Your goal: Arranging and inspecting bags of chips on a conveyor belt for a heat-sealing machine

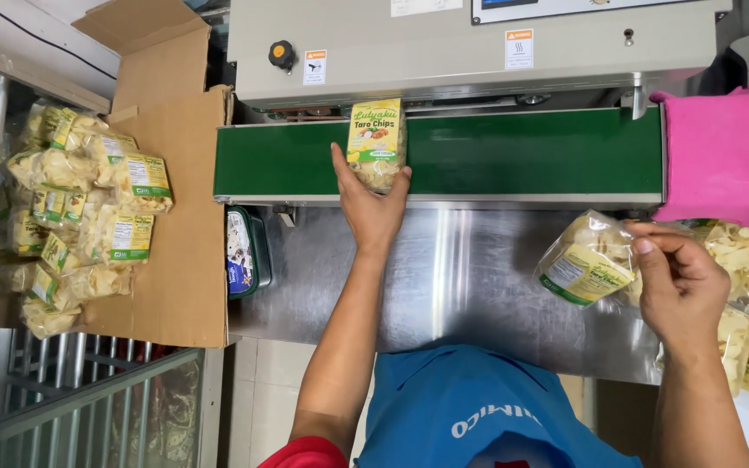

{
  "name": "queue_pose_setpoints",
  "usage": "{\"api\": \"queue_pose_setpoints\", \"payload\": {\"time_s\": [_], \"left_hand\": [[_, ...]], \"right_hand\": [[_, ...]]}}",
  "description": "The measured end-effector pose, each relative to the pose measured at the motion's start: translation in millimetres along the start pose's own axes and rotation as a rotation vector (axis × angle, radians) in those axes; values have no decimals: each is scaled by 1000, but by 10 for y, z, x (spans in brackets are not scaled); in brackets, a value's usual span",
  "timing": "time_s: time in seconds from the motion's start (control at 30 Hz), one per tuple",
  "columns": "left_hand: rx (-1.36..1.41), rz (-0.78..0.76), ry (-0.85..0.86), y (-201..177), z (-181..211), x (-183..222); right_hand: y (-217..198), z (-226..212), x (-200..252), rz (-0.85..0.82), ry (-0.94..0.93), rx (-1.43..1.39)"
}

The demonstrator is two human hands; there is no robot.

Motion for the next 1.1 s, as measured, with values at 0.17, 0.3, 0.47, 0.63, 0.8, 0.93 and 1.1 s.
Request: {"api": "queue_pose_setpoints", "payload": {"time_s": [0.17,0.3,0.47,0.63,0.8,0.93,1.1], "left_hand": [[17,11,30,-41,-82,-17],[2,9,28,-91,-99,-30],[23,9,1,-157,-116,-51],[-6,29,56,-220,-197,-132],[-21,45,57,-261,-229,-161],[-14,33,15,-310,-234,-200],[32,-26,-18,-325,-269,-224]], "right_hand": [[6,231,-156,42,58,-27],[29,480,-381,62,138,15],[180,465,-689,52,355,26],[350,319,-1005,20,526,102],[470,661,-1291,10,599,26],[578,866,-1487,25,612,-91],[732,1076,-1676,41,649,-167]]}}
Point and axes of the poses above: each hand's wrist, its own x-axis away from the middle knuckle, its own y-axis out of the palm, z = x × y, the point moved 7 cm from there along -x, towards the middle knuckle, and after that the axes turned 2 degrees about y, right-handed, at the moved point
